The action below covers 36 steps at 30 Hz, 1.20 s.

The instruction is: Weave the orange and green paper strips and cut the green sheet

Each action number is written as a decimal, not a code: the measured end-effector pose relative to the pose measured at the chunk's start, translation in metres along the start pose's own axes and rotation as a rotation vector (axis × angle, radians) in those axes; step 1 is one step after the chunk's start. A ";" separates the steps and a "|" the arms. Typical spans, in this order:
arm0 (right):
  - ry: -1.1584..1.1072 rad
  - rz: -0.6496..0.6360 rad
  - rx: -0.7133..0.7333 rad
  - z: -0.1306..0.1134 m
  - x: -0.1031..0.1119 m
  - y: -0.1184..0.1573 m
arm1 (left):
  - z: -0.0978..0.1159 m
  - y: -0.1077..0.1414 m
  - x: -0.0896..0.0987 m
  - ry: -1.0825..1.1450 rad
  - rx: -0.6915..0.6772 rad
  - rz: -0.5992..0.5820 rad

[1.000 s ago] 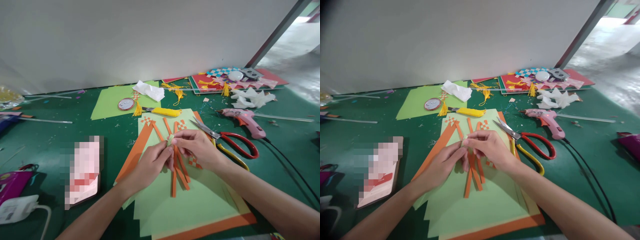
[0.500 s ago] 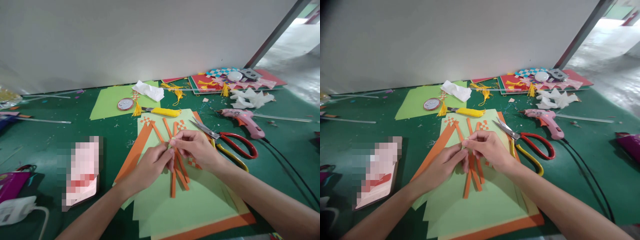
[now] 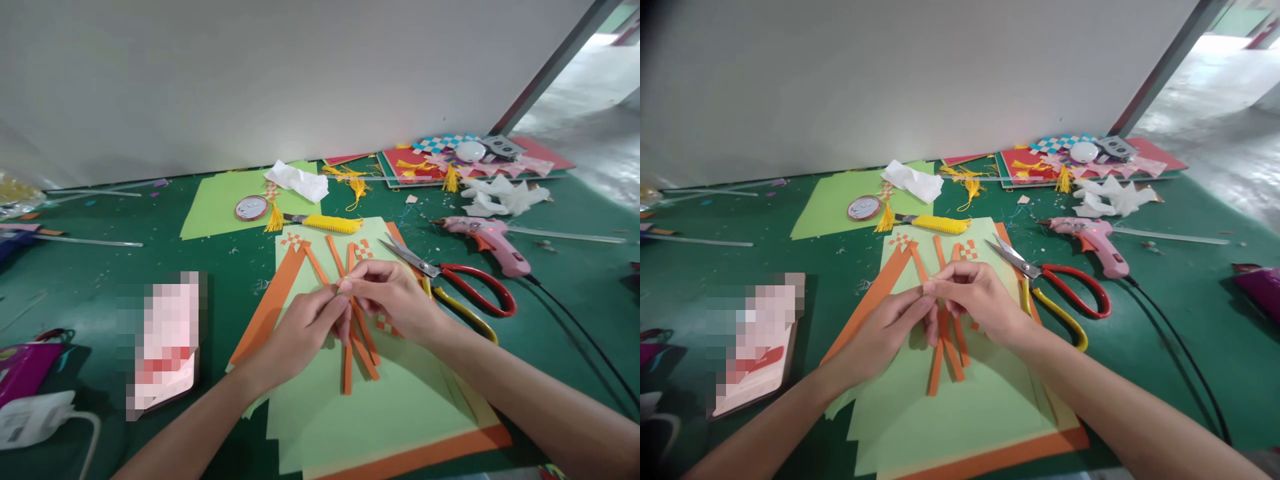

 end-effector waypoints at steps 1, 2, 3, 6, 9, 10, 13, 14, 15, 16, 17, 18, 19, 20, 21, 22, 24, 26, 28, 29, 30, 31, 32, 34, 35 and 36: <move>-0.005 0.003 0.000 0.001 0.000 0.000 | 0.000 0.000 0.000 0.000 0.001 0.004; -0.010 0.005 0.001 0.001 0.000 -0.001 | 0.000 0.000 0.000 0.001 0.003 0.007; -0.015 0.005 0.001 0.002 0.001 -0.001 | -0.001 0.001 0.000 0.003 0.006 0.008; -0.030 0.006 -0.001 0.003 0.001 -0.001 | -0.001 0.001 -0.001 0.001 0.008 0.015; -0.053 0.031 -0.005 0.002 0.004 -0.002 | -0.001 0.002 0.000 -0.020 -0.003 0.019; -0.059 0.040 -0.006 0.001 0.004 -0.002 | 0.000 0.002 0.000 -0.025 -0.008 0.018; -0.055 0.048 -0.030 0.001 0.005 -0.002 | 0.000 0.001 0.000 -0.033 -0.014 0.019; -0.037 0.042 -0.047 0.001 0.004 -0.001 | 0.000 0.001 0.000 -0.032 -0.016 0.022; -0.008 0.032 -0.062 0.002 0.003 -0.001 | -0.001 0.001 0.000 -0.029 -0.018 0.024; 0.025 0.020 -0.073 0.003 0.003 -0.001 | -0.001 0.001 0.000 -0.024 -0.020 0.025; 0.058 0.010 -0.079 0.003 0.002 0.000 | -0.001 0.000 0.000 -0.016 -0.020 0.026; 0.082 0.003 -0.077 0.004 0.001 0.000 | -0.002 0.000 0.000 -0.006 -0.018 0.025; 0.093 -0.001 -0.071 0.004 0.001 0.000 | -0.002 0.000 0.000 0.001 -0.015 0.023; 0.089 0.003 -0.063 0.003 0.001 0.001 | -0.003 0.000 -0.001 0.006 -0.010 0.020; 0.074 0.010 -0.056 0.003 0.002 0.001 | -0.003 0.000 -0.001 0.009 -0.005 0.017; 0.057 0.016 -0.052 0.002 0.003 0.000 | -0.003 0.000 -0.001 0.011 0.001 0.015; 0.028 0.031 -0.049 0.000 0.005 0.000 | -0.003 0.000 -0.001 0.009 0.012 0.014; 0.008 0.050 -0.036 -0.003 0.007 0.000 | -0.002 0.000 -0.001 0.009 0.019 0.013; -0.004 0.064 -0.010 -0.007 0.009 -0.001 | -0.001 0.001 -0.001 0.013 0.024 0.011; -0.011 0.066 0.000 -0.008 0.010 -0.001 | 0.000 0.001 -0.001 0.013 0.025 0.010; -0.018 0.068 0.005 -0.009 0.010 -0.001 | 0.001 0.001 -0.001 0.012 0.024 0.011; -0.015 0.069 0.002 -0.009 0.010 -0.001 | 0.001 0.001 -0.001 0.007 0.022 0.012; 0.000 0.068 -0.009 -0.009 0.009 -0.001 | 0.001 0.001 -0.001 0.002 0.017 0.015; 0.054 0.051 -0.048 -0.007 0.007 -0.001 | 0.002 0.001 0.000 -0.007 0.006 0.021; 0.085 0.035 -0.067 -0.005 0.006 -0.001 | 0.001 0.001 0.000 -0.004 0.003 0.023; 0.110 0.015 -0.082 -0.004 0.004 -0.001 | 0.001 0.001 0.000 0.002 0.002 0.022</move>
Point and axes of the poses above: each hand's wrist, its own y-axis away from the middle knuckle, its own x-axis out of the back of the hand, z = x × y, the point moved 4 cm from there along -y, towards the middle knuckle, and after that the axes turned 5 degrees about -x, right-handed, at the moved point
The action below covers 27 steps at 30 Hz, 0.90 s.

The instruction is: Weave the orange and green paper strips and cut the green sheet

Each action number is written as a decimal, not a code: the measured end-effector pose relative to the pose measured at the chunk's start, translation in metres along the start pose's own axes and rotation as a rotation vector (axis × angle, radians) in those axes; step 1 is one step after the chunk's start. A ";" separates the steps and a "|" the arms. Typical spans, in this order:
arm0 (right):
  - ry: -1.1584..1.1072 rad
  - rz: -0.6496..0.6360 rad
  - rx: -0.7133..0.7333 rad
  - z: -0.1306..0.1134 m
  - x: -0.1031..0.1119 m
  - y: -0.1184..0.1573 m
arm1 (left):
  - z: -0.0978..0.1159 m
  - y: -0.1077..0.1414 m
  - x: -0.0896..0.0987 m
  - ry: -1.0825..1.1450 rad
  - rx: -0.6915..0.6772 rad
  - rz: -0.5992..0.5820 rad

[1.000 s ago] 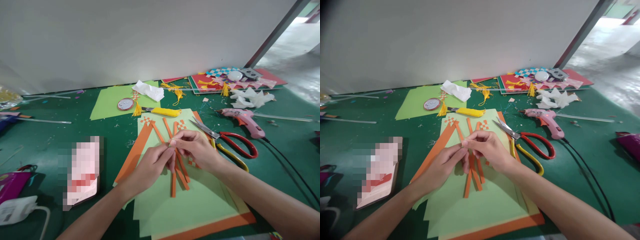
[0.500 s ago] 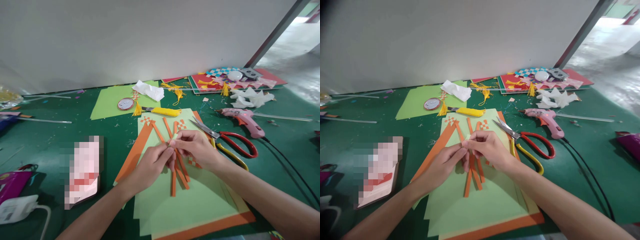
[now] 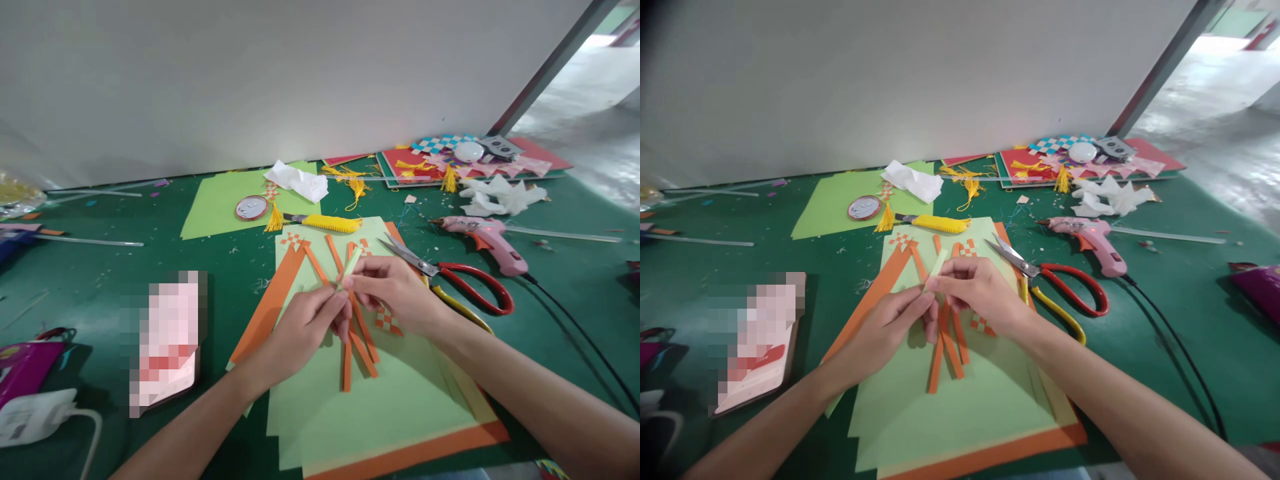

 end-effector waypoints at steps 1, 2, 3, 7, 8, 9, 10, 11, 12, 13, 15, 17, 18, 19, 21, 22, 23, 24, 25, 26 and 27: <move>0.015 -0.016 -0.008 0.001 -0.001 0.000 | -0.001 0.000 0.000 0.009 0.000 -0.002; 0.016 -0.024 -0.008 0.002 -0.002 0.000 | -0.001 0.000 0.000 0.017 0.002 -0.005; 0.011 -0.026 -0.006 0.002 -0.002 0.000 | -0.002 0.000 -0.001 0.022 0.007 -0.011; -0.010 0.004 0.005 0.003 -0.001 0.000 | -0.002 0.000 -0.002 0.009 0.016 -0.020; -0.008 0.015 0.008 0.002 -0.001 0.000 | -0.002 0.000 -0.002 0.004 0.015 -0.022; -0.004 0.024 0.012 0.002 0.000 0.000 | -0.001 0.000 -0.002 0.002 0.013 -0.025; 0.002 0.033 0.019 0.001 0.001 0.000 | -0.001 0.000 -0.002 0.003 0.013 -0.030; 0.008 0.044 0.029 0.001 0.002 0.000 | -0.001 0.001 -0.002 0.005 0.015 -0.036; 0.013 0.054 0.039 0.000 0.003 0.000 | 0.000 0.001 -0.002 0.006 0.017 -0.040; 0.014 0.064 0.050 -0.001 0.003 0.001 | 0.000 0.001 -0.002 0.005 0.019 -0.045; 0.007 0.077 0.065 -0.002 0.004 0.001 | 0.000 0.001 -0.003 0.000 0.022 -0.053; 0.003 0.083 0.071 -0.003 0.004 0.002 | 0.000 0.002 -0.003 0.000 0.025 -0.058; 0.005 0.084 0.072 -0.003 0.004 0.002 | -0.001 0.002 -0.003 0.003 0.028 -0.061; 0.005 0.086 0.074 -0.003 0.004 0.002 | -0.001 0.003 -0.003 0.006 0.031 -0.065; -0.003 0.085 0.078 -0.002 0.004 0.002 | 0.000 0.003 -0.004 0.009 0.031 -0.070; -0.009 0.082 0.078 -0.002 0.003 0.002 | 0.000 0.004 -0.004 0.011 0.028 -0.069; -0.011 0.074 0.072 -0.002 0.003 0.001 | 0.000 0.004 -0.004 0.012 0.025 -0.068; -0.006 0.061 0.061 -0.002 0.002 0.001 | 0.000 0.004 -0.004 0.014 0.020 -0.065; 0.007 0.039 0.048 -0.001 0.000 0.001 | 0.000 0.003 -0.004 0.017 0.013 -0.060; 0.024 0.013 0.035 -0.001 -0.001 0.002 | -0.001 0.003 -0.004 0.022 0.007 -0.056; 0.041 -0.013 0.027 -0.001 -0.003 0.002 | -0.001 0.003 -0.004 0.028 0.001 -0.055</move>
Point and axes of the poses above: each hand's wrist, its own y-axis away from the middle knuckle, its own x-axis out of the back of the hand, z = x × y, the point moved 4 cm from there along -y, towards the middle knuckle, and after that the axes turned 5 degrees about -x, right-handed, at the moved point
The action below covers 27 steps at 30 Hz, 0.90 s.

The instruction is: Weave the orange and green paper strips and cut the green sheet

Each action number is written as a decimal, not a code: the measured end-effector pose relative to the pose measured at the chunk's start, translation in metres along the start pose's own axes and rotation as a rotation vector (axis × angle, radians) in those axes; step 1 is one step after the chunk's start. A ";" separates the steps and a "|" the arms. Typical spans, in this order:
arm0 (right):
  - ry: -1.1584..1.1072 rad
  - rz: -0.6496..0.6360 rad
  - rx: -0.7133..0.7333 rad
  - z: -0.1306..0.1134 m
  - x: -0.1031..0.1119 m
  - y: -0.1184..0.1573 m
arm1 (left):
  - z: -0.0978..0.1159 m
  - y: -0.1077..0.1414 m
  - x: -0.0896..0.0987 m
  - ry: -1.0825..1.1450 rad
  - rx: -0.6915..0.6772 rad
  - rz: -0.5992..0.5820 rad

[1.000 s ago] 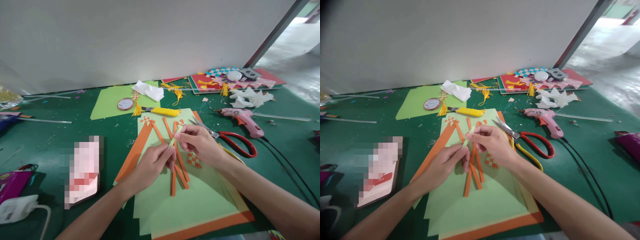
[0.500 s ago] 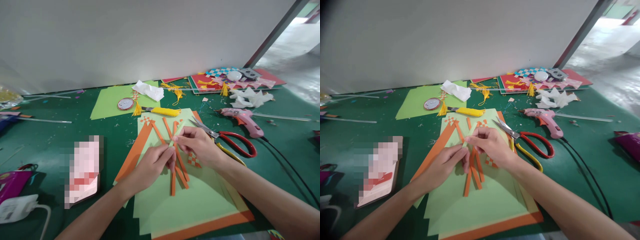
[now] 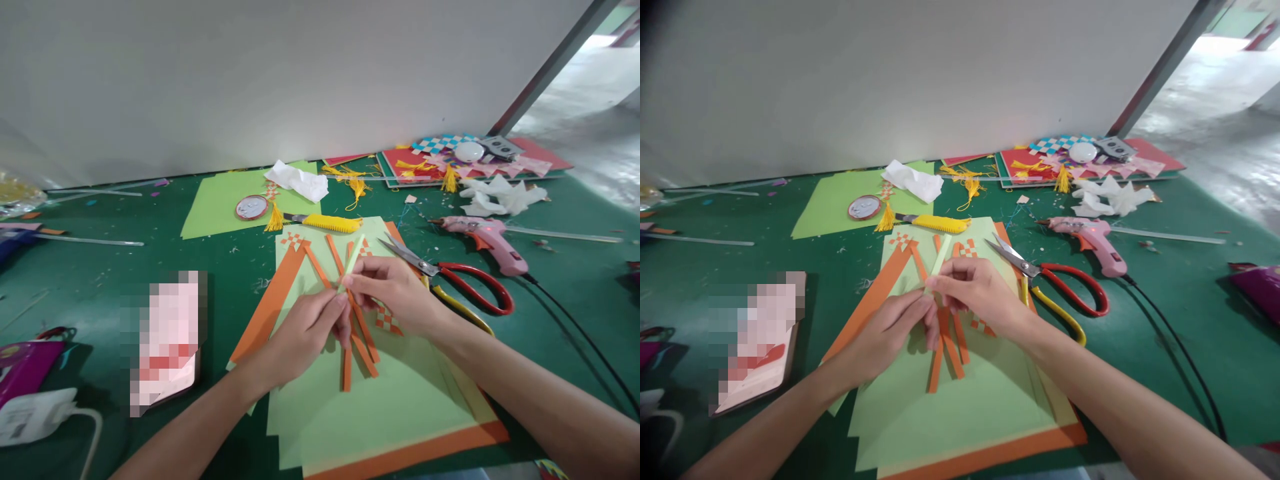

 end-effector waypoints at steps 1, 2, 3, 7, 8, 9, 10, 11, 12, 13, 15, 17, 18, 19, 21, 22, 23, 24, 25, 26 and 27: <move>0.015 -0.021 0.000 0.000 -0.001 0.000 | 0.000 0.000 0.000 0.006 -0.005 0.000; 0.026 -0.030 0.006 -0.001 -0.002 0.000 | -0.001 -0.001 0.000 0.009 -0.006 0.001; 0.037 -0.026 0.012 -0.001 -0.002 0.001 | -0.001 -0.001 0.000 0.007 -0.003 0.000; 0.063 0.036 0.014 0.000 0.001 0.000 | 0.000 0.000 0.000 -0.043 0.013 -0.003; 0.061 0.046 0.017 0.001 0.002 0.000 | 0.001 0.000 0.000 -0.049 0.016 -0.005; 0.054 0.053 0.022 0.001 0.002 0.000 | 0.001 0.000 0.000 -0.051 0.021 -0.009; 0.046 0.058 0.029 0.001 0.003 0.000 | 0.002 0.000 0.000 -0.052 0.027 -0.013; 0.040 0.062 0.034 0.001 0.003 0.000 | 0.002 0.000 -0.001 -0.053 0.032 -0.017; 0.035 0.066 0.038 0.001 0.004 0.000 | 0.002 0.000 -0.001 -0.054 0.035 -0.020; 0.031 0.069 0.041 0.001 0.004 0.000 | 0.002 0.000 -0.001 -0.054 0.035 -0.022; 0.021 0.079 0.046 0.001 0.004 0.000 | 0.002 0.000 -0.001 -0.047 0.027 -0.019; 0.005 0.080 0.048 0.000 0.003 0.000 | 0.000 0.000 0.000 -0.030 0.018 -0.014; -0.001 0.064 0.044 0.000 0.002 0.000 | 0.000 0.000 0.000 -0.021 0.014 -0.010; -0.003 0.039 0.033 0.001 0.001 0.000 | -0.001 0.000 0.000 -0.011 0.009 -0.006; 0.003 -0.017 0.007 0.002 -0.002 -0.001 | -0.002 0.000 -0.001 0.013 0.003 -0.003; 0.003 -0.036 -0.003 0.003 -0.003 -0.001 | -0.002 -0.001 -0.001 0.026 0.002 -0.002; -0.003 -0.045 -0.007 0.004 -0.003 -0.001 | -0.003 -0.001 -0.001 0.037 0.001 0.000; -0.014 -0.046 -0.007 0.005 -0.003 -0.001 | -0.003 -0.001 -0.001 0.043 0.001 0.000; -0.026 -0.044 -0.007 0.005 -0.003 -0.001 | -0.003 -0.001 -0.001 0.043 0.002 -0.001; -0.036 -0.042 -0.009 0.005 -0.003 -0.001 | -0.003 -0.001 -0.001 0.037 0.002 -0.003; -0.044 -0.038 -0.014 0.006 -0.003 -0.001 | -0.003 -0.001 -0.001 0.026 0.001 -0.007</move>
Point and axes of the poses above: each hand's wrist, its own y-axis away from the middle knuckle, its own x-axis out of the back of the hand, z = x × y, the point moved 4 cm from there along -y, towards the middle knuckle, and after that the axes turned 5 degrees about -x, right-handed, at the moved point
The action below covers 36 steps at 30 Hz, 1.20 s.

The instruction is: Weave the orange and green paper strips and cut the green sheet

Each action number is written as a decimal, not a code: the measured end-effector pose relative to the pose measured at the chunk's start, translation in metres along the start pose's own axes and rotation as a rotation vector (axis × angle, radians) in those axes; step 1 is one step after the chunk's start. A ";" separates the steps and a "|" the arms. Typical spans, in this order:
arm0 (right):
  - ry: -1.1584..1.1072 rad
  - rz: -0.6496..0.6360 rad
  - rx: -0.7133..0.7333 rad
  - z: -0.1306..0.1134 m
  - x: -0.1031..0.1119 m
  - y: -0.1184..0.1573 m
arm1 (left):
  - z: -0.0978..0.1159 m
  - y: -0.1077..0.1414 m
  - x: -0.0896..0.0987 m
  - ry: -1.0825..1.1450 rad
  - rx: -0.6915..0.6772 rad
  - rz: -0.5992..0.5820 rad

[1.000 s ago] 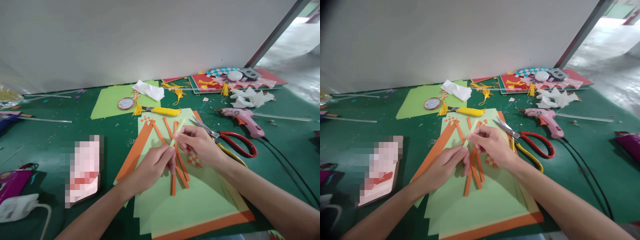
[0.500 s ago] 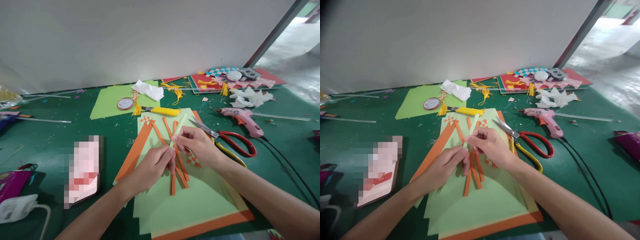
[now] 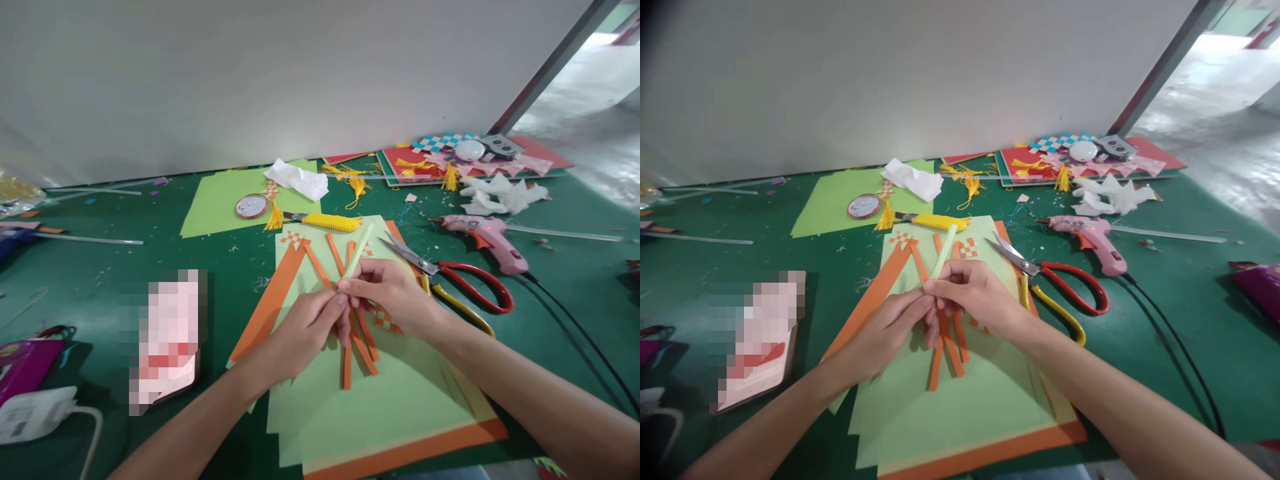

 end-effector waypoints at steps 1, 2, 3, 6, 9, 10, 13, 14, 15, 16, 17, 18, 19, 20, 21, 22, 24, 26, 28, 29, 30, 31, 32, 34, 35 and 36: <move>-0.006 0.006 -0.004 0.000 0.000 0.000 | 0.000 0.000 0.000 -0.013 0.002 -0.006; -0.008 0.017 -0.008 -0.001 0.001 0.000 | 0.000 0.000 0.000 -0.024 0.005 -0.012; -0.010 0.032 -0.010 -0.002 0.002 0.000 | 0.000 0.001 0.000 -0.031 0.009 -0.018; -0.005 0.069 -0.004 -0.005 0.004 0.001 | 0.002 0.001 0.000 -0.046 0.023 -0.027; -0.003 0.076 -0.003 -0.005 0.005 0.000 | 0.003 0.001 0.000 -0.061 0.027 -0.022; -0.003 0.068 -0.005 -0.004 0.005 0.000 | 0.003 0.001 0.000 -0.063 0.026 -0.019; 0.009 0.011 -0.005 -0.001 0.002 -0.001 | 0.003 0.001 0.000 -0.041 0.018 -0.016; 0.014 -0.008 -0.006 0.000 0.001 -0.002 | 0.003 0.000 0.000 -0.030 0.014 -0.016; 0.018 -0.018 -0.007 0.000 0.001 -0.002 | 0.002 0.000 0.000 -0.020 0.011 -0.015; 0.016 -0.018 -0.007 0.000 0.001 -0.002 | 0.002 0.000 0.000 -0.018 0.008 -0.011; 0.012 -0.009 -0.006 0.000 0.001 -0.001 | 0.001 0.000 0.001 -0.022 0.008 -0.006; 0.008 0.005 -0.002 -0.001 0.002 -0.001 | 0.001 0.000 0.001 -0.033 0.009 0.000; 0.002 0.024 0.005 -0.003 0.003 -0.001 | 0.000 0.000 0.001 -0.046 0.010 0.005; -0.003 0.044 0.013 -0.005 0.005 0.000 | 0.000 0.000 0.002 -0.057 0.010 0.007; -0.008 0.062 0.020 -0.007 0.006 0.000 | 0.000 0.000 0.002 -0.064 0.009 0.007; -0.015 0.076 0.027 -0.009 0.008 0.000 | 0.000 0.000 0.002 -0.067 0.008 0.006; -0.033 0.085 0.037 -0.011 0.009 0.000 | 0.001 0.001 0.002 -0.068 0.009 0.002; -0.034 0.066 0.033 -0.011 0.009 0.000 | 0.001 0.002 0.002 -0.067 0.009 0.006; -0.009 0.023 0.013 -0.009 0.006 -0.001 | 0.000 0.001 0.002 -0.064 0.002 0.013; 0.007 -0.002 0.002 -0.007 0.005 -0.001 | 0.000 0.001 0.002 -0.060 -0.005 0.016; 0.020 -0.023 -0.006 -0.005 0.004 -0.001 | 0.000 0.001 0.002 -0.056 -0.012 0.019; 0.028 -0.034 -0.009 -0.004 0.003 -0.002 | 0.000 0.000 0.002 -0.053 -0.017 0.020; 0.032 -0.035 -0.009 -0.003 0.002 -0.002 | 0.000 0.000 0.002 -0.051 -0.020 0.021; 0.032 -0.015 -0.006 -0.001 0.003 -0.002 | -0.001 0.000 0.002 -0.053 -0.018 0.022; 0.031 -0.003 -0.007 -0.001 0.003 -0.002 | -0.001 0.000 0.002 -0.057 -0.015 0.021; 0.028 0.010 -0.007 -0.001 0.004 -0.002 | 0.000 0.000 0.002 -0.064 -0.012 0.020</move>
Point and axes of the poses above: each hand's wrist, its own y-axis away from the middle knuckle, its own x-axis out of the back of the hand, z = x × y, the point moved 4 cm from there along -y, towards the middle knuckle, and after that the axes turned 5 degrees about -x, right-handed, at the moved point
